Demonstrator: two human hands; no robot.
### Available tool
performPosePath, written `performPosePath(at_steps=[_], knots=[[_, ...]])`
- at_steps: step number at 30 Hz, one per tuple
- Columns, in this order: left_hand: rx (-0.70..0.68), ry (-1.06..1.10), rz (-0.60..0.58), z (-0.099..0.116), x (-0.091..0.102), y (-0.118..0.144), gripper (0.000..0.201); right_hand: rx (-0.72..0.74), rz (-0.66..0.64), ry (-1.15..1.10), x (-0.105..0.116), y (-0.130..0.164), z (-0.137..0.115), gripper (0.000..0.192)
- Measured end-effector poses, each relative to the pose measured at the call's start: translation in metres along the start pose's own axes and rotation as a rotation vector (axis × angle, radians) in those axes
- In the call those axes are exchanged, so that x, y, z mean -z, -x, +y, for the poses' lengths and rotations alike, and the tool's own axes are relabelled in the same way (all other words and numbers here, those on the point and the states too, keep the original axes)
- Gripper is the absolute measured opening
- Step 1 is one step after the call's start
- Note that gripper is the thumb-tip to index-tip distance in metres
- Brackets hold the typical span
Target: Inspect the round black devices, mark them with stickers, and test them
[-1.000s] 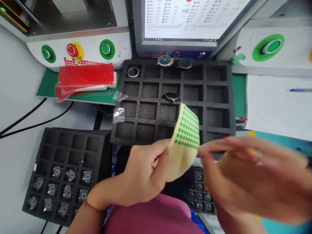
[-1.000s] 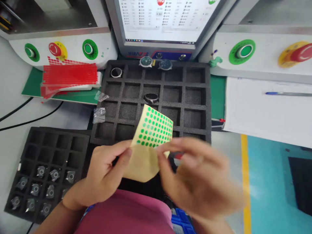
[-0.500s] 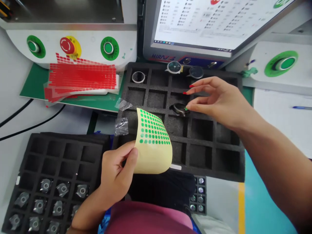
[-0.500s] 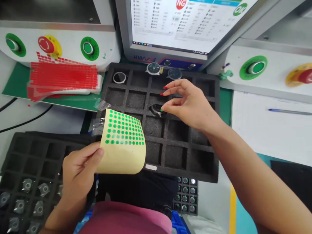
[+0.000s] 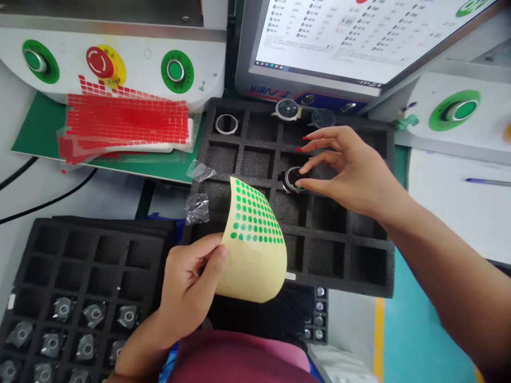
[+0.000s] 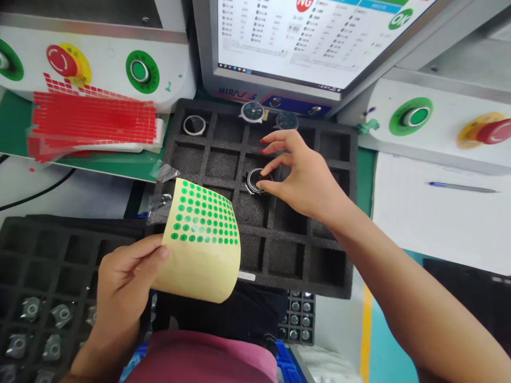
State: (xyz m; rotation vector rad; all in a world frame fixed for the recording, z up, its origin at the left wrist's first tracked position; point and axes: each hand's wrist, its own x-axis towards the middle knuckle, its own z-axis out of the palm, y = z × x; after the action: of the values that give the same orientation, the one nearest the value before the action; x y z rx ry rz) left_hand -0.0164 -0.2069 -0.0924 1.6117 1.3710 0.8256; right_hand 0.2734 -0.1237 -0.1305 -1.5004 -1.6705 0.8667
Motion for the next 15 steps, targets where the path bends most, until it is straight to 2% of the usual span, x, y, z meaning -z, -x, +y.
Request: performPosePath(at_steps=[4,8,11,15], knots=[[-0.025,0.021,-0.004,0.0,0.002,0.0,0.026,0.121,0.001,-0.004,0.008,0.002,0.002,0.057],[-0.025,0.077,-0.031,0.002,0.005,0.001,0.026,0.15,-0.222,-0.033,0.014,-0.003,0.006,0.064],[0.073,0.098,0.007,0.006,0.004,0.003,0.026,0.116,-0.361,0.01,0.017,-0.01,0.005,0.07],[0.193,0.122,0.072,0.004,0.003,0.011,0.021,0.122,-0.393,0.042,0.019,-0.017,0.0,0.077]])
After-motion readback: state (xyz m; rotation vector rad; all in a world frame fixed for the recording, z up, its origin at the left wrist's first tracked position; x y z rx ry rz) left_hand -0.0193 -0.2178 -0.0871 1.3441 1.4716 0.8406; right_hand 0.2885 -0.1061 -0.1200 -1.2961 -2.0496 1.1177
